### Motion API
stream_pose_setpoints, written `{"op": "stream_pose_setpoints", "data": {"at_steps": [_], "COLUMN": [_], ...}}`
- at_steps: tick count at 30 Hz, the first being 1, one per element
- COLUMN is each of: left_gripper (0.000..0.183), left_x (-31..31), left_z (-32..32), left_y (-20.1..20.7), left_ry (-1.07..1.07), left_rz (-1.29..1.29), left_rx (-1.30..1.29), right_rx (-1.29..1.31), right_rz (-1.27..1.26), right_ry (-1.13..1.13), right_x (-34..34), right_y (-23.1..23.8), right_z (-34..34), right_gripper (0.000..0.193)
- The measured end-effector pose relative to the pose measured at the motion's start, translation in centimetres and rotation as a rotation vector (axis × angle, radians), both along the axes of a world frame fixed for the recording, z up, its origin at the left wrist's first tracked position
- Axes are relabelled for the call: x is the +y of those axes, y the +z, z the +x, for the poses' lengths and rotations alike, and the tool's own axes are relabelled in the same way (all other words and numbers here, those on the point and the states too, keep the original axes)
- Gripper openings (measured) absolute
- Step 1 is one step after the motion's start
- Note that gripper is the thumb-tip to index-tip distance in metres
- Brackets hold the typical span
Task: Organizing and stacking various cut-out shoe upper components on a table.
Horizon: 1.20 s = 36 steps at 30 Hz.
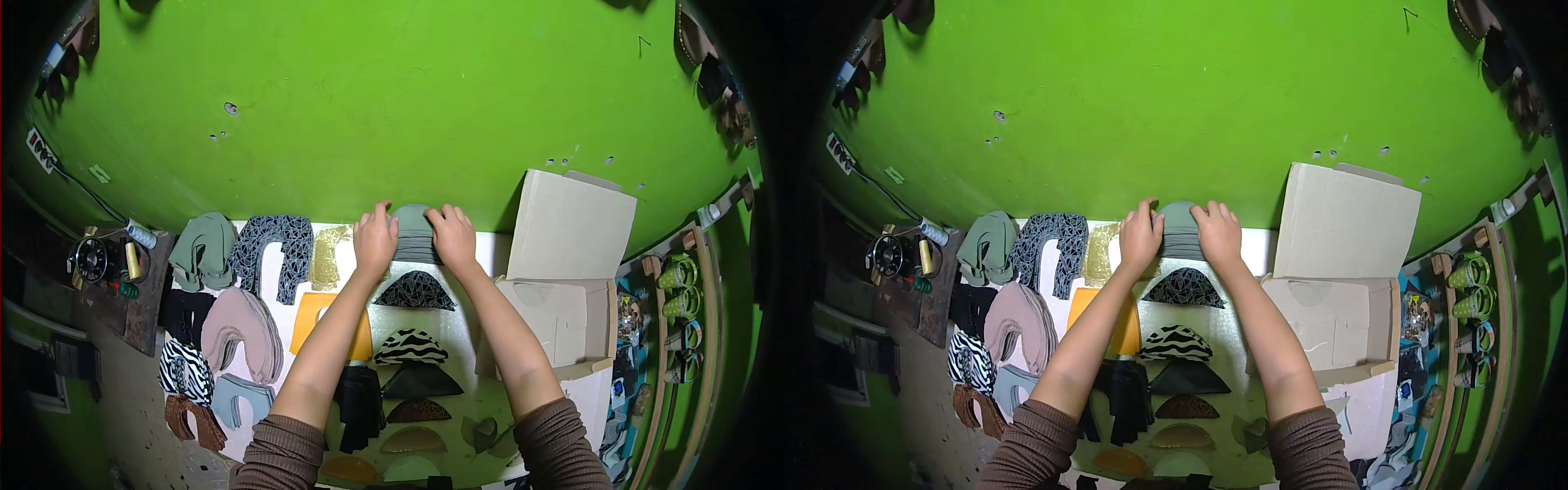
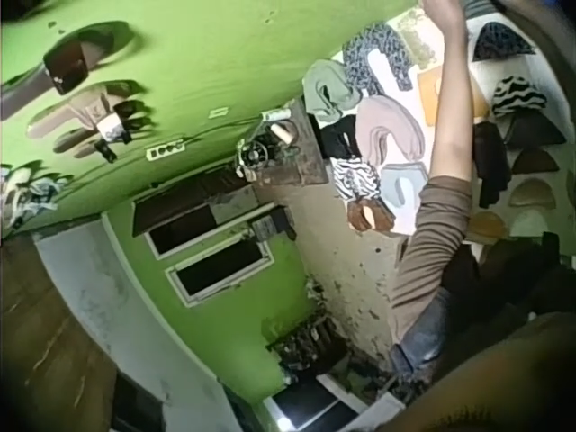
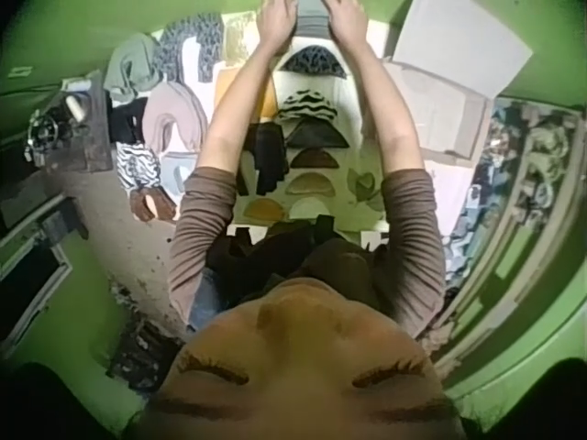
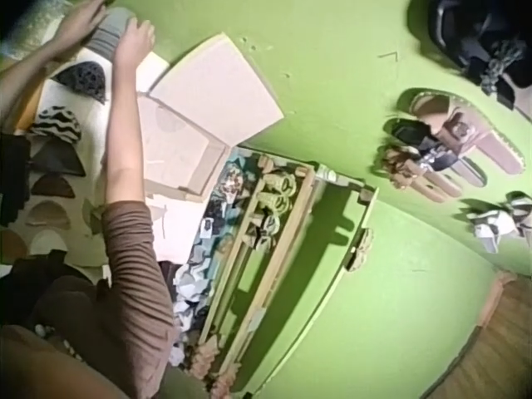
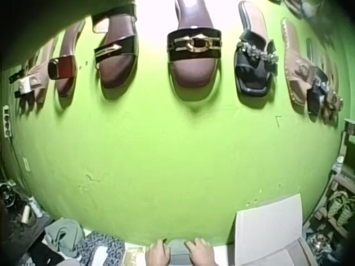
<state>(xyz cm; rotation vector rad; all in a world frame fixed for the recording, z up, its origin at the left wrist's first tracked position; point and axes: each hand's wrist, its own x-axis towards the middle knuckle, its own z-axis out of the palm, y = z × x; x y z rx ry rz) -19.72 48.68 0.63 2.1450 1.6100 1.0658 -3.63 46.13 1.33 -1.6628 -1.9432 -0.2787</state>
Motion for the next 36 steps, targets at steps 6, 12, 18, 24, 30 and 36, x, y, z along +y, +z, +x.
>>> {"op": "stream_pose_setpoints", "data": {"at_steps": [6,12,18,24,30,36], "left_gripper": [0.021,0.024,0.025,0.026,0.025,0.027], "left_x": [0.0,-0.1,-0.2,0.2,0.5,-0.2], "left_z": [-0.2,-0.2,-0.1,-0.1,-0.1,-0.3], "left_y": [-1.3,-1.2,-1.5,-1.4,-0.3,1.3], "left_ry": [-0.057,-0.124,-0.131,-0.087,-0.066,-0.05], "left_rz": [0.053,-0.111,-0.112,-0.155,-0.153,-0.096], "left_rx": [-0.058,-0.127,-0.106,-0.04,0.078,0.193], "right_rx": [-0.005,-0.055,-0.096,-0.105,-0.233,-0.238], "right_rz": [0.068,-0.016,-0.041,-0.032,-0.038,-0.108], "right_ry": [0.056,0.056,0.051,0.015,-0.013,0.076], "right_x": [0.1,-0.1,-0.2,0.1,0.1,-0.5], "right_y": [-0.7,-0.7,-0.8,-1.5,-0.1,1.8], "right_z": [-0.1,0.2,0.1,-0.4,-0.5,0.0], "right_gripper": [0.026,0.029,0.036,0.033,0.027,0.029]}}
